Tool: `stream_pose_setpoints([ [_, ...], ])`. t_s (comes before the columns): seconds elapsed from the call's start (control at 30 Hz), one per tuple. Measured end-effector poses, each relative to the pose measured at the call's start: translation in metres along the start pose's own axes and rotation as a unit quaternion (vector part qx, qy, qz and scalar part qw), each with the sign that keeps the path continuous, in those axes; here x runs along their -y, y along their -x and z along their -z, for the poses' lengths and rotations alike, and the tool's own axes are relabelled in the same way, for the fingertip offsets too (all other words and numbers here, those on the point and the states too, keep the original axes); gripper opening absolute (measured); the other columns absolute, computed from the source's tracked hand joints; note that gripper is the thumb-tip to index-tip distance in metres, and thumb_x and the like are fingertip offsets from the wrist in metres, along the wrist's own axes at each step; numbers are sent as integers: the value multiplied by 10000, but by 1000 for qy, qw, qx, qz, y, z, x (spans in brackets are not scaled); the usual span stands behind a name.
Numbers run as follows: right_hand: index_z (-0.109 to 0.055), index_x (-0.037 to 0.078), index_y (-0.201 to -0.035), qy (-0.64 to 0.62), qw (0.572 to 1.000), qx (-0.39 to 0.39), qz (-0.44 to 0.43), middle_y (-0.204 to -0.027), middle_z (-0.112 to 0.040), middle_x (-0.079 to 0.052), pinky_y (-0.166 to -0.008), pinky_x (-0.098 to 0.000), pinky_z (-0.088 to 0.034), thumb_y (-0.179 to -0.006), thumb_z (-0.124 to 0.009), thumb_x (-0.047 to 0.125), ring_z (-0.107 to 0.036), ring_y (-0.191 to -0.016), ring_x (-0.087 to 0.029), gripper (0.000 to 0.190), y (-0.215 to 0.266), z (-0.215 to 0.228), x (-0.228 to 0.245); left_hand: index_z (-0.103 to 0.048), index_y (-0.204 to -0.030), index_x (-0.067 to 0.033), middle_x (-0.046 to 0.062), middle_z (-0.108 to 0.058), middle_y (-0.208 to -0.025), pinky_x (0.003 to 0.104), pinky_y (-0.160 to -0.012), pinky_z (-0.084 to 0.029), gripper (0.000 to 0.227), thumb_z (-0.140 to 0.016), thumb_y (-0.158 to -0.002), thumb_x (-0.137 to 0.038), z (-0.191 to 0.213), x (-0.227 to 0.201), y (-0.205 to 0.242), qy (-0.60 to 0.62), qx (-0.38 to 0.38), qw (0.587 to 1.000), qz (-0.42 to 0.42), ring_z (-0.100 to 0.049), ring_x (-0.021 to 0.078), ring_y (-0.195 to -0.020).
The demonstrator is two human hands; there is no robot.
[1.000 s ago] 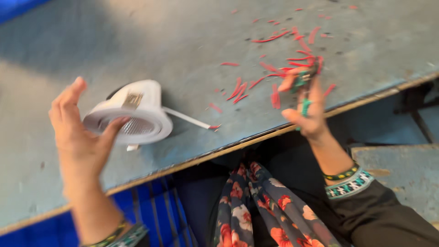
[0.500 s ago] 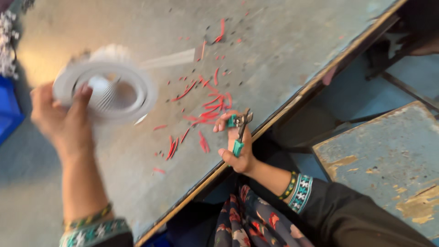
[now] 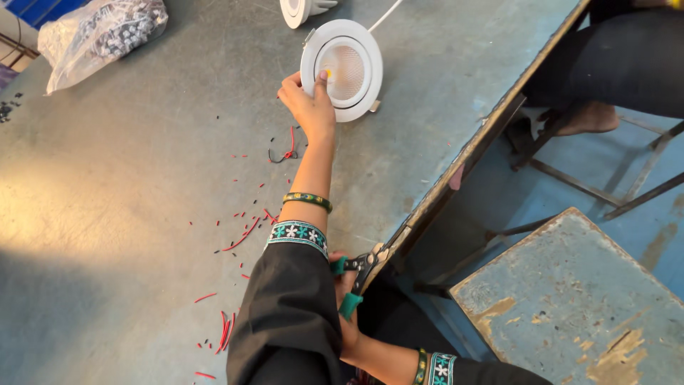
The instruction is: The person repeatedly picks up recessed LED light fixtures from a blue crate, places them on a workbench, and uses wire cutters to trim the ends of red and black wires attached to each fixture. After trimming, the person returns the fixture to the crate and repeats the process with the next unit.
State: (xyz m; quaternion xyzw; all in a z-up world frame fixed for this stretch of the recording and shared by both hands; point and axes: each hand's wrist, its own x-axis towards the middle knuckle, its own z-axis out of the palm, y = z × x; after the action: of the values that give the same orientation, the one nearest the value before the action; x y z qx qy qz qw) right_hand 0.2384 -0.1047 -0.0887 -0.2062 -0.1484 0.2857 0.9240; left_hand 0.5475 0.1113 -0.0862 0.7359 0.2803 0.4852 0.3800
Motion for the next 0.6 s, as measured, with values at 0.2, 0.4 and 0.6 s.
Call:
stream_pose_setpoints([
  [0.2, -235, 76, -1471, 34, 994, 108, 5, -1391, -423, -99, -1196, -385, -313, -856, -673, 230, -422, -1342, -213, 771, -4, -13, 11, -418, -1396, -22, 175, -487, -1311, 408, -1002, -512, 741, -848, -843, -267, 52, 13, -26, 0, 177, 984, -21, -578, 294, -1197],
  [0.4, -369, 26, -1473, 239, 950, 202, -13, -1235, -505, -115, -1145, -387, -399, -769, -670, 103, -515, -1213, -230, 770, -6, -4, 23, -208, -1545, -151, 210, -408, -1501, 428, -959, -569, 981, -828, -803, -317, 146, -6, -17, 30, 279, 952, 119, -674, 303, -1196],
  [0.6, -380, 11, -1476, 370, 895, 249, 9, -1229, -524, -110, -1107, -371, -420, -777, -682, 133, -542, -1168, -215, 771, -17, -18, 30, -340, -1521, -166, 183, -513, -1470, 389, -930, -592, 797, -814, -904, -343, 247, -30, -7, -44, 347, 934, 74, -698, 249, -1165],
])
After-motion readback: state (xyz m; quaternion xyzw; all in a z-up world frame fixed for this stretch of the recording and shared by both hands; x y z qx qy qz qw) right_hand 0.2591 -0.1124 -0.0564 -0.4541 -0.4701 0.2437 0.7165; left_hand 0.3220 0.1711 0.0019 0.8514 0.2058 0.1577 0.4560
